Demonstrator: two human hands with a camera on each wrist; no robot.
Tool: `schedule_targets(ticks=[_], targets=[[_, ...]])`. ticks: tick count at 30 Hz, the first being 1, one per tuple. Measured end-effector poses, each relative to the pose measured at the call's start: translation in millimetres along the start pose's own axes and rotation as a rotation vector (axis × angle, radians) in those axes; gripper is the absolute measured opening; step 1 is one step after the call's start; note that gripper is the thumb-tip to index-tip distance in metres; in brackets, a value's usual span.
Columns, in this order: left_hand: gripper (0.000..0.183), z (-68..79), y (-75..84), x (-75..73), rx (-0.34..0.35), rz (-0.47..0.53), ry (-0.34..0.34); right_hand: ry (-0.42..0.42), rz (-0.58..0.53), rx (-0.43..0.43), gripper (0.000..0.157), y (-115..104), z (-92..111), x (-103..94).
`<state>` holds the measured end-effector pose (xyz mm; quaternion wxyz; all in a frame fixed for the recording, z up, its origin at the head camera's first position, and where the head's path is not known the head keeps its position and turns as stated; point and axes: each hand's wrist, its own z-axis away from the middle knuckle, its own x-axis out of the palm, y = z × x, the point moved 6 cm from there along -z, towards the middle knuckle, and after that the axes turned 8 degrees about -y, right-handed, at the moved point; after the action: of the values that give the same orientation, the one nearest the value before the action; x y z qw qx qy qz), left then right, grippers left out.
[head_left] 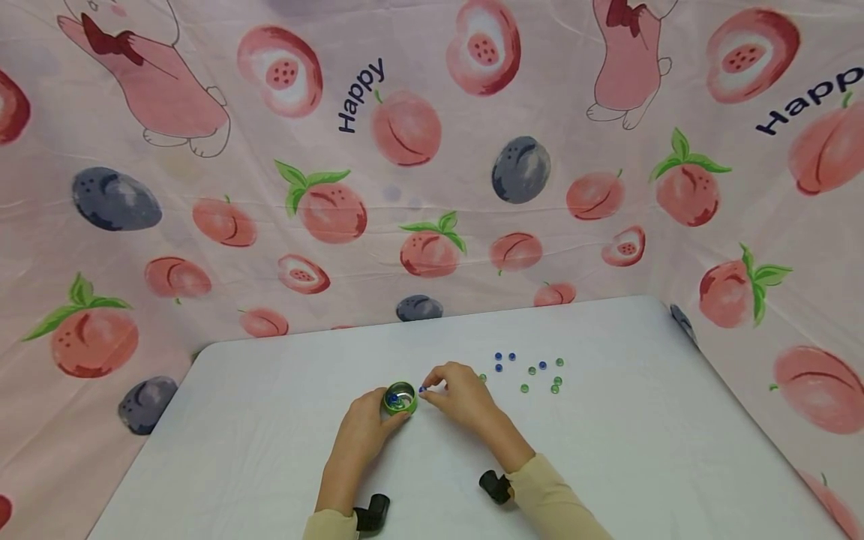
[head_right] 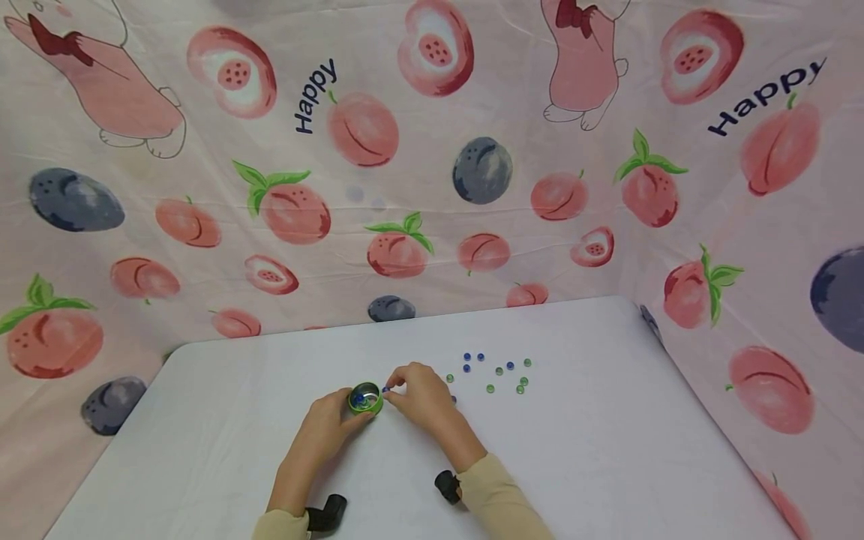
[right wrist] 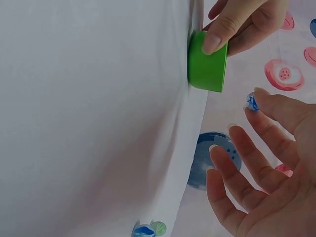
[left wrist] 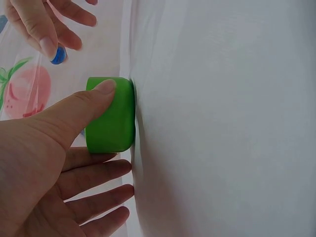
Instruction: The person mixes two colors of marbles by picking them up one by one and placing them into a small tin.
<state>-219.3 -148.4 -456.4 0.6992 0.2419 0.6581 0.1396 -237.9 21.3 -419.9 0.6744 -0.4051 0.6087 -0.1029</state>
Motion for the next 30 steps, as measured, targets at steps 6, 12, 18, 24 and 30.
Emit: schedule_targets(ticks=[6,12,18,24,30], targets=[[0.047,0.4,1.2,-0.7,0.008,0.001,0.004,-0.020,-0.007,0.027,0.011,-2,-4,4.5],[0.047,0.2,1.4,-0.4,0.007,-0.008,0.005,-0.032,-0.013,0.035,0.012,-4,-8,8.4],[0.048,-0.2,0.7,0.5,0.004,-0.011,0.004,-0.029,0.006,0.030,0.012,-5,-12,12.6],[0.047,0.3,2.1,-0.5,0.010,-0.009,0.005,-0.027,0.022,0.042,0.012,-4,-16,17.6],[0.047,0.6,2.7,-1.4,0.008,-0.004,-0.003,-0.033,0.014,0.051,0.012,-5,-17,20.8]])
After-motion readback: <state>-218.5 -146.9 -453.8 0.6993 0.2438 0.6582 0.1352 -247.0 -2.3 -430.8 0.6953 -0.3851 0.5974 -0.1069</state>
